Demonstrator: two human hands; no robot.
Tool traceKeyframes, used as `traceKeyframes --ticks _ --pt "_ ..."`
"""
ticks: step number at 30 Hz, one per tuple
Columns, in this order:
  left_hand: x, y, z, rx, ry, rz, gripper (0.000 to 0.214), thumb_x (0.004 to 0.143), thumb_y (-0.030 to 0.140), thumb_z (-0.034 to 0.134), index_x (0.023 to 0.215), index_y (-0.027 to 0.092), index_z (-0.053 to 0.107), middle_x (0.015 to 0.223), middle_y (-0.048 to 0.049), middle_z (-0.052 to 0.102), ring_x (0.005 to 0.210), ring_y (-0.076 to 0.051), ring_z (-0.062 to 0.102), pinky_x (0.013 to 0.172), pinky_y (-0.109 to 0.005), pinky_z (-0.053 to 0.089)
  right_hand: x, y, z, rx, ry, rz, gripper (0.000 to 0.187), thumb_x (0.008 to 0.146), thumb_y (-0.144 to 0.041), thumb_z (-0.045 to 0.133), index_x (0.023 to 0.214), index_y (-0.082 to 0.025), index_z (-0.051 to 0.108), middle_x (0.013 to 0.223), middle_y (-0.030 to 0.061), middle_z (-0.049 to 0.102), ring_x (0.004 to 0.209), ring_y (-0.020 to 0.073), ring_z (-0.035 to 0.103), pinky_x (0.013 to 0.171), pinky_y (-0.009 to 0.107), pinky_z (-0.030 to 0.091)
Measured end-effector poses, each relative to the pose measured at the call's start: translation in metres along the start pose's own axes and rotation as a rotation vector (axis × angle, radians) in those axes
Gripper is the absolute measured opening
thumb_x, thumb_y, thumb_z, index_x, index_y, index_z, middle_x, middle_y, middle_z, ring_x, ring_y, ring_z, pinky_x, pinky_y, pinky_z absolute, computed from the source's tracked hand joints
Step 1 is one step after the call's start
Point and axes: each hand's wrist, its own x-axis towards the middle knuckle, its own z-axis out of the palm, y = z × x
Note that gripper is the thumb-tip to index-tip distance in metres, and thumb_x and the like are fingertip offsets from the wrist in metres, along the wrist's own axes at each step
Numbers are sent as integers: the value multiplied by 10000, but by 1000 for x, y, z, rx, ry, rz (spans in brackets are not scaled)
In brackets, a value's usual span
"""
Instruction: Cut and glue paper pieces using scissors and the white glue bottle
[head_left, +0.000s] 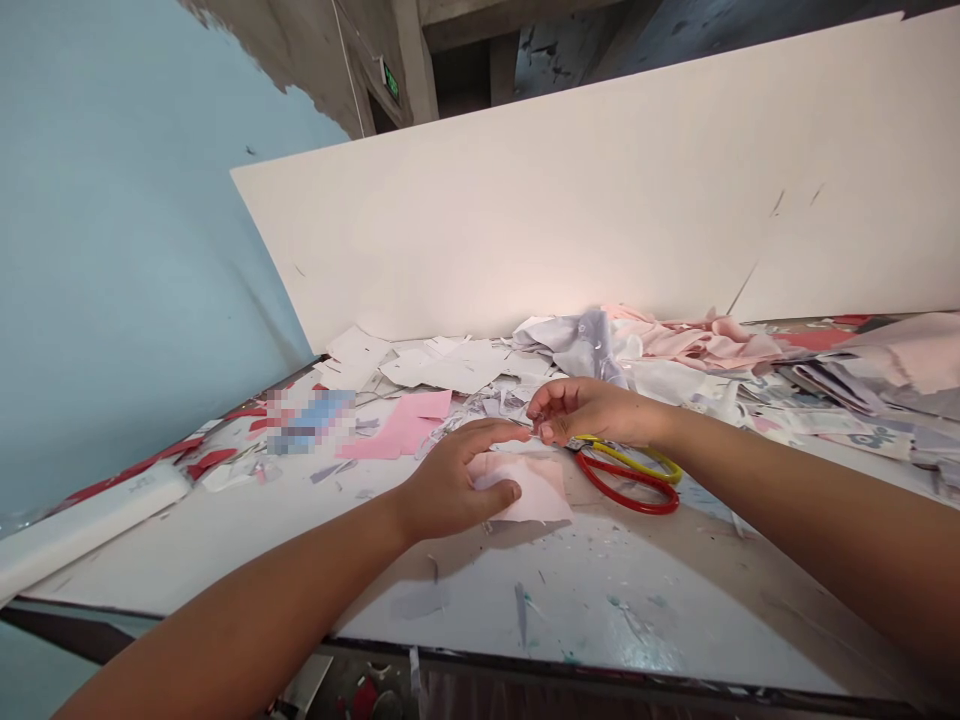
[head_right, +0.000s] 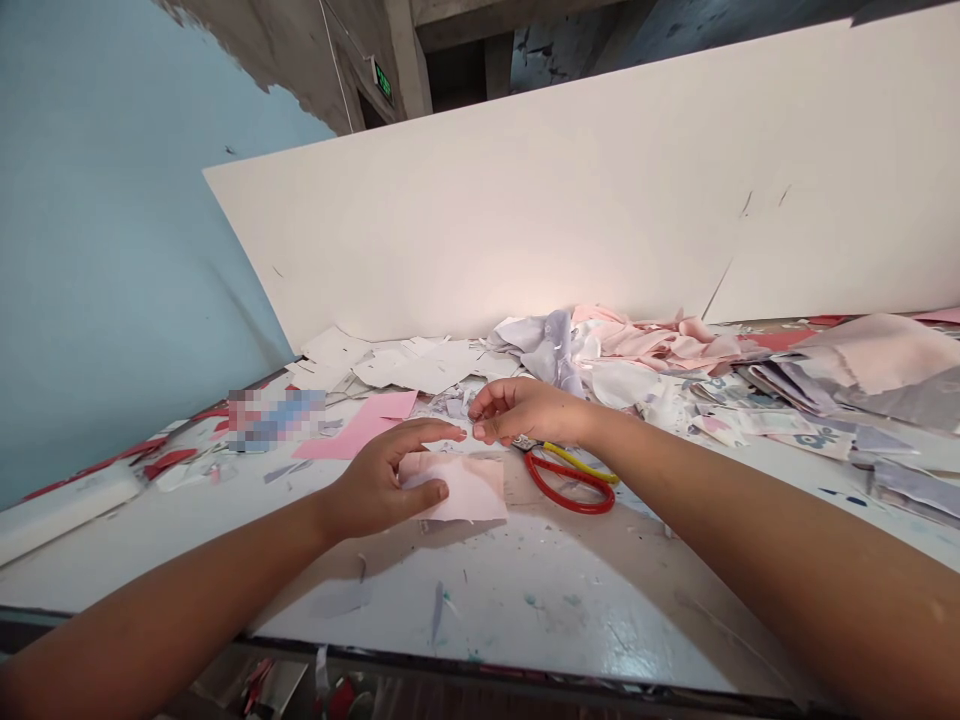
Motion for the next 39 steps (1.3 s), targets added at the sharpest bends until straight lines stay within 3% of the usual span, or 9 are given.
traceKeyframes --ticks 6,13,27,37,39 --pt "0 -1 -1 1 58 -29 435 693 274 573 1122 247 508 1176 -30 535 1104 -187 465 940 -304 374 -2 0 -2 -27 13 24 271 615 -285 705 821 -175 568 709 -11 596 645 100 537 583 238 408" --pt "2 1 2 7 -61 58 530 664 162 563 1175 263 466 1195 -18 515 1107 -176 455 959 -307 352 -3 -1 2 -45 -22 26 220 669 -328 659 811 -177 584 727 1 600 681 105 539 595 234 405" --pt "2 0 3 9 -50 84 484 661 166 576 1132 245 507 1210 -36 487 1134 -185 433 982 -306 335 -1 3 10 -9 7 3 233 673 -354 659 794 -173 577 725 2 594 657 100 560 599 235 428" --pt "0 2 -1 12 -120 90 572 682 191 580 1229 259 429 1293 -39 410 1203 -200 359 1011 -325 303 -3 -1 10 -4 53 -13 223 644 -312 686 787 -178 579 677 -11 583 661 113 559 597 244 422" --pt "0 3 -1 12 -133 80 587 685 201 582 1242 275 414 1312 -34 383 1212 -209 343 964 -315 362 -5 -1 9 -5 53 -13 217 652 -312 679 793 -180 578 681 -11 586 665 115 562 602 248 422"
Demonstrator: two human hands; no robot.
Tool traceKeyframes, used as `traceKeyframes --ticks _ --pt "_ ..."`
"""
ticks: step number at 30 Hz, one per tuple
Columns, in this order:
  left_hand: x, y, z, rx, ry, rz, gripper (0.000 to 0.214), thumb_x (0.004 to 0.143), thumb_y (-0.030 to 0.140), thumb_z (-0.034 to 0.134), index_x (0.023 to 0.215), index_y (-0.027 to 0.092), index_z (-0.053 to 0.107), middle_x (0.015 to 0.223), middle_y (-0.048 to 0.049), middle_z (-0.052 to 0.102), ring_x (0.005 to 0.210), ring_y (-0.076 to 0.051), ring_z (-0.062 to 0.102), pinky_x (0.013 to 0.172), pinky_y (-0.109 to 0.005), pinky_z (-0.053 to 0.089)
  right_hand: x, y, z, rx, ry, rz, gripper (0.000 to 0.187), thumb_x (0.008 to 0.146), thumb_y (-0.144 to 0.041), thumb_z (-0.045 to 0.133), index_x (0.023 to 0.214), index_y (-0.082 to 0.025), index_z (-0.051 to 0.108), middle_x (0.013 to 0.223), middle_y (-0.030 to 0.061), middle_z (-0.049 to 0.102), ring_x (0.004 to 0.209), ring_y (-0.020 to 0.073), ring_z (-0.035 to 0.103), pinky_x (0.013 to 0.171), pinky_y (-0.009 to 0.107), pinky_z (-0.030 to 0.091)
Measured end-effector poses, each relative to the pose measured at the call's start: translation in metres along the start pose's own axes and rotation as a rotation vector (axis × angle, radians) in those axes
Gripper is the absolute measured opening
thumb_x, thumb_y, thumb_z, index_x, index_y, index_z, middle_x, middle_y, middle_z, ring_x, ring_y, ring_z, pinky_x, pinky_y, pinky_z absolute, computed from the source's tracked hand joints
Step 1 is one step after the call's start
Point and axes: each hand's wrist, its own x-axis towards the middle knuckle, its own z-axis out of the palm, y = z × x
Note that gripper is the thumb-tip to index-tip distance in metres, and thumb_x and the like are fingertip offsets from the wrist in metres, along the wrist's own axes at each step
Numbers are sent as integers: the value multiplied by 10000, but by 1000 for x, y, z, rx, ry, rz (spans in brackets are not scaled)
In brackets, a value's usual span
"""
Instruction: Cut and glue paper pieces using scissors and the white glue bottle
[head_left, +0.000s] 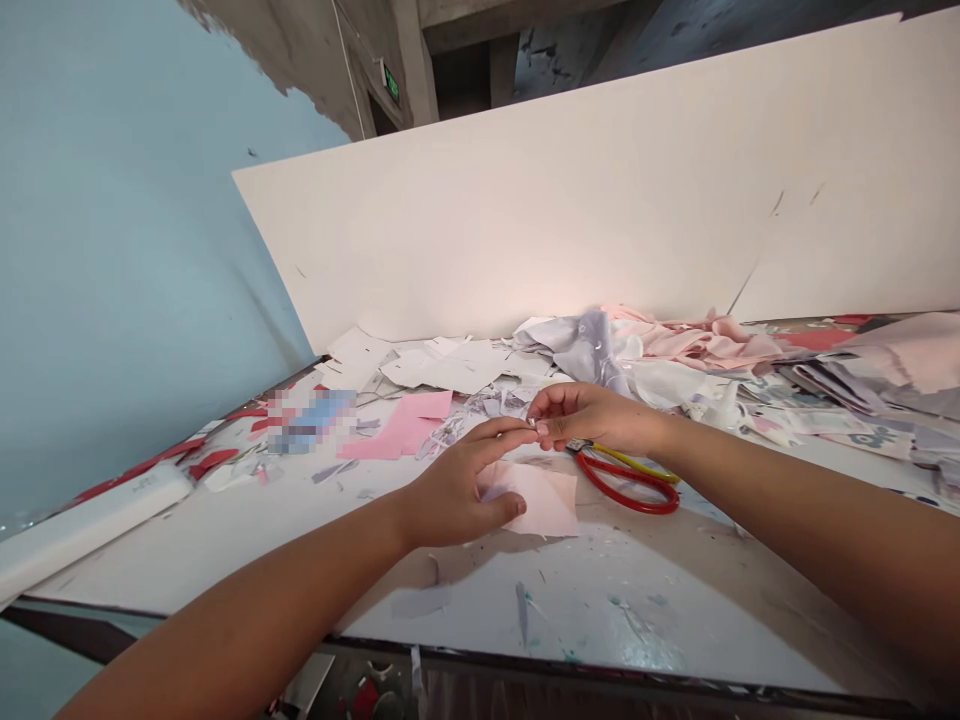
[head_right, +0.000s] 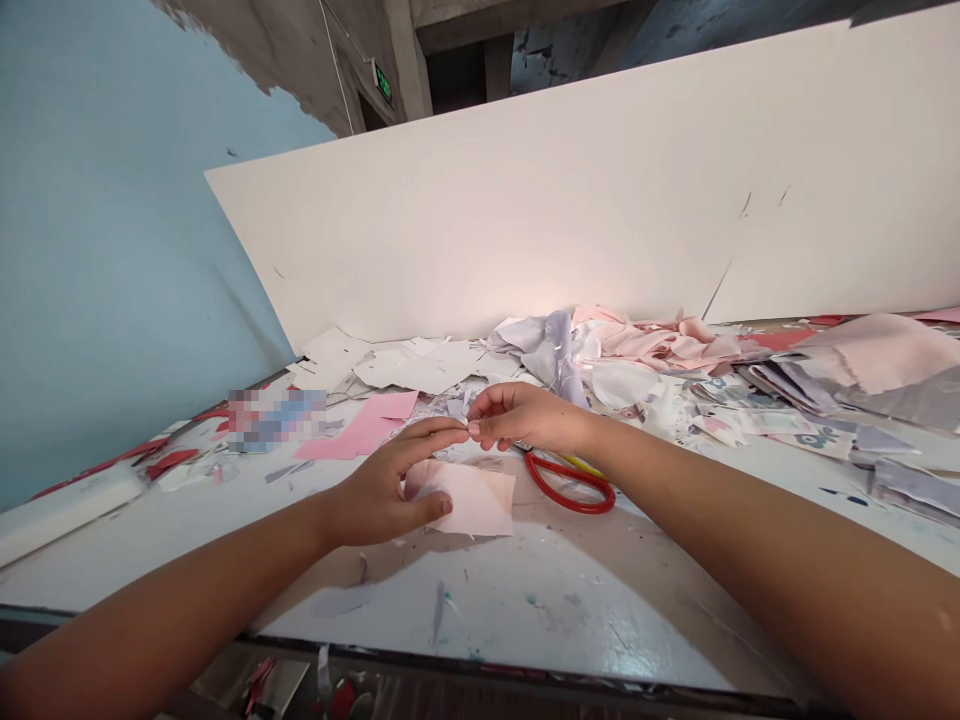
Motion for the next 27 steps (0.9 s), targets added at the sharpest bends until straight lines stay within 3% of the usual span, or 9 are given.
traceKeyframes --ticks 3,6,21,27 --pt "-1 2 -1 -30 -16 -63 581 708 228 560 1258 300 386 1345 -26 327 1201 -220 345 667 -212 490 -1 0 1 -9 -3 3 214 679 -331 656 811 -181 577 701 -4 601 678 115 561 617 251 420" --pt "-2 4 -2 -55 -20 -111 584 721 249 548 1272 304 360 1361 -21 293 1188 -218 349 473 -143 432 -2 -1 2 -15 -3 0 223 701 -362 633 817 -181 572 714 -1 606 682 111 555 627 254 415" --pt "-2 2 -5 -121 10 -140 577 726 331 569 1267 324 369 1384 1 263 1237 -217 287 516 -144 425 -5 -8 3 -59 16 -1 241 723 -379 602 790 -152 555 702 2 576 650 98 520 618 256 390" --pt "-2 2 -6 -169 -18 -119 565 726 354 569 1259 316 384 1365 -18 286 1189 -224 359 582 -173 458 -1 -2 -4 -69 43 -7 252 687 -380 636 772 -157 555 680 -11 567 617 87 508 607 251 387"
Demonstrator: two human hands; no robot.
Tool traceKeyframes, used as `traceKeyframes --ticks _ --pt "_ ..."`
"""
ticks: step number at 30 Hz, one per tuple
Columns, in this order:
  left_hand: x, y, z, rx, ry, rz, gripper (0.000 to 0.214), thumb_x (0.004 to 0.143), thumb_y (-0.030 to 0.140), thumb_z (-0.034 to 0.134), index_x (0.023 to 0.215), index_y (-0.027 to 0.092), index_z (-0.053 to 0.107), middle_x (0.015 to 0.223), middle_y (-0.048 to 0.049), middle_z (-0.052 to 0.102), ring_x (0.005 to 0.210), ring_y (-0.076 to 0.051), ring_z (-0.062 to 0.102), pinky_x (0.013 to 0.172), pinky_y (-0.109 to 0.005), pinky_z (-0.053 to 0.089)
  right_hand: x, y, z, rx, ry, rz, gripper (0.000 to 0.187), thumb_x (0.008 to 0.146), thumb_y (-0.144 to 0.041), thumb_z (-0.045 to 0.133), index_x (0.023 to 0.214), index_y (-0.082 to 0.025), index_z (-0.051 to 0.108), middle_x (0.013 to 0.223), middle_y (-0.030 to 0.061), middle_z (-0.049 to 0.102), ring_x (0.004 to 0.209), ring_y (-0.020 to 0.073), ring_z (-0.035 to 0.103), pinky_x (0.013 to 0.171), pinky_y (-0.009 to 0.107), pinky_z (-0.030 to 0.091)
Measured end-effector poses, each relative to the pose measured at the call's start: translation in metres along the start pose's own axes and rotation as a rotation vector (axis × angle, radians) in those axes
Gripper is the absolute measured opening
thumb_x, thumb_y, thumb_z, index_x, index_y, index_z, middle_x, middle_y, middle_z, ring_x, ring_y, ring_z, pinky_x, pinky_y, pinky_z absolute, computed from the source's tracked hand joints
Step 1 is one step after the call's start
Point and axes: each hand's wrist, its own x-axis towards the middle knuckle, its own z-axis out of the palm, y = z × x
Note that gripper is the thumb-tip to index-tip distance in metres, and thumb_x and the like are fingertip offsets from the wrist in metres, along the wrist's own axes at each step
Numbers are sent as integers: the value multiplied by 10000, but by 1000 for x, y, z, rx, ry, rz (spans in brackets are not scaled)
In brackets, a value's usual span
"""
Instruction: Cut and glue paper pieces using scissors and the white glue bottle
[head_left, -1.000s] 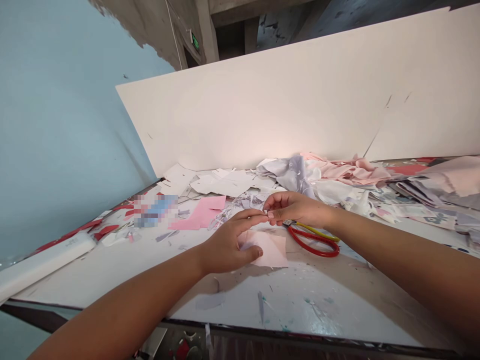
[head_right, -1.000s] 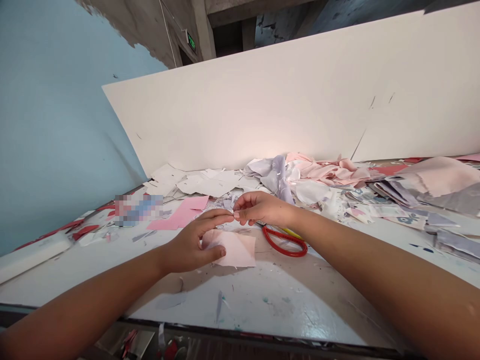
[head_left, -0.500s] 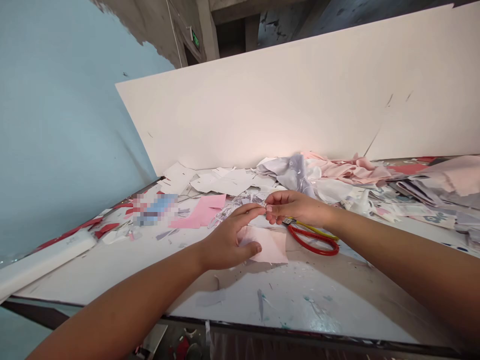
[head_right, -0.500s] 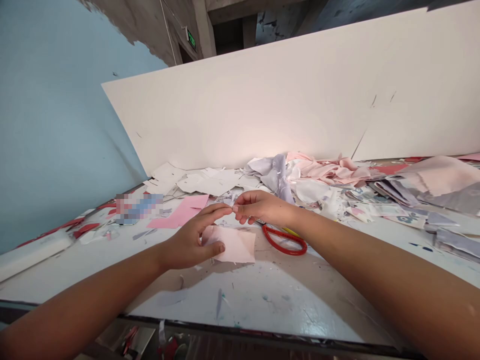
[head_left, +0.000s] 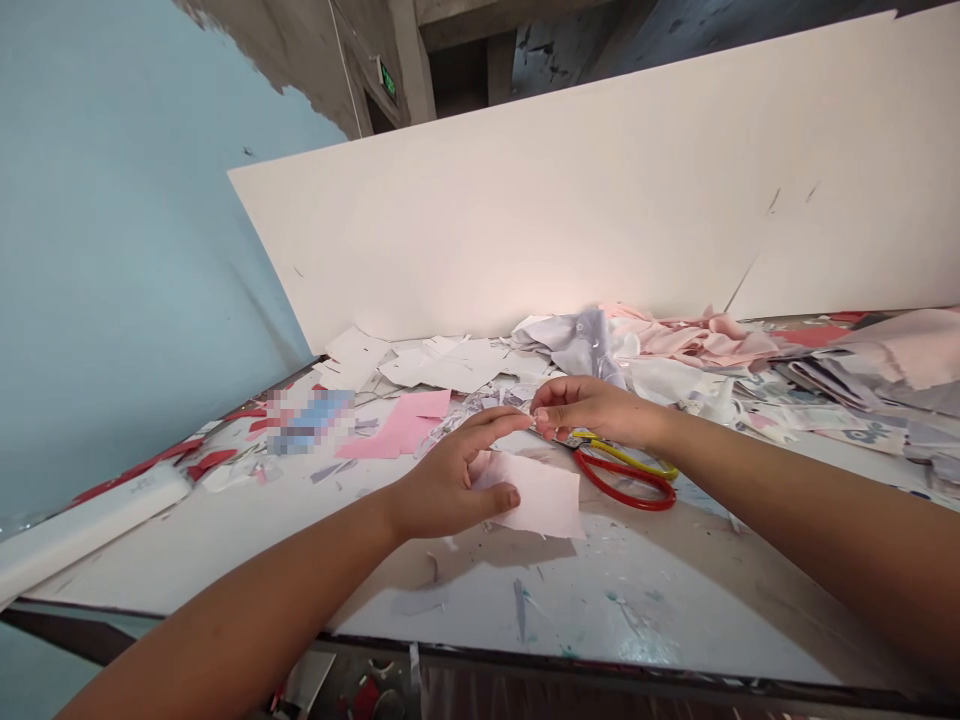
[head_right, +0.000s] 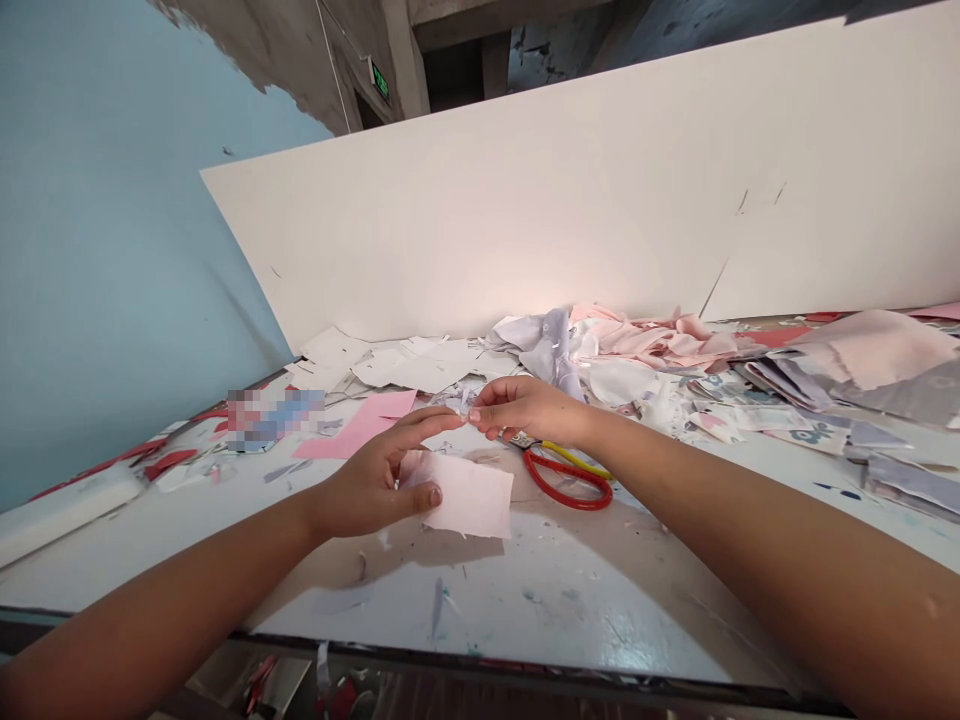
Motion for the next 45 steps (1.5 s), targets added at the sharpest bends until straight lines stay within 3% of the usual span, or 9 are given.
traceKeyframes --ticks 5,10,14,18,22,25,31,40,45 --pt "1 0 -2 88 7 5 563 733 345 558 1264 308 375 1359 -17 309 1216 -227 332 803 -263 458 4 6 -5 36 88 23 232 672 -355 652 754 -162 554 666 -15 558 598 85 507 598 249 396" --pt "2 -6 -2 164 72 11 596 718 286 569 1271 299 347 1341 -12 344 1239 -214 301 996 -341 318 -1 -1 -1 29 -84 14 249 699 -361 624 866 -181 586 804 22 593 758 129 541 655 258 407" --pt "2 -5 -1 132 122 -30 575 726 323 556 1259 321 338 1340 -5 343 1192 -230 356 758 -264 479 -7 -6 6 -119 -153 56 315 705 -411 602 949 -211 602 1010 45 590 950 180 516 772 289 387" --pt "1 -2 1 88 134 -51 579 716 317 566 1246 348 335 1337 -2 342 1093 -219 443 497 -171 437 -8 -6 14 -204 -168 13 280 691 -417 610 865 -198 618 895 11 604 834 144 525 753 272 375" --pt "3 -4 3 48 206 -108 561 716 301 570 1227 355 347 1281 -10 416 821 -123 535 551 -193 451 -6 -4 19 -273 -61 -35 272 654 -432 628 659 -172 546 587 -57 460 563 77 393 540 227 308" --pt "5 -7 3 -6 277 -172 541 718 317 570 1215 351 360 1187 -9 499 643 -65 494 568 -208 466 -6 -4 19 -308 -10 -52 285 671 -448 605 666 -173 529 581 -61 417 558 75 360 523 221 292" --pt "8 -10 2 -45 458 -198 502 703 314 573 1174 272 404 1103 -43 551 647 -76 529 583 -231 493 -7 -3 15 -236 -65 11 282 675 -445 598 702 -170 536 615 -36 469 582 90 438 536 229 386" --pt "10 -15 1 9 440 -236 439 694 322 574 1116 264 466 1061 -31 584 643 -81 534 578 -226 490 -7 1 12 -234 -43 43 247 710 -414 580 734 -183 496 638 -28 513 555 100 525 502 241 454" --pt "11 -16 1 2 436 -251 371 688 328 577 1046 250 513 1045 -23 583 667 -91 546 571 -221 485 -8 3 11 -265 -47 70 335 686 -432 606 890 -199 480 712 -2 556 540 111 534 518 266 458"
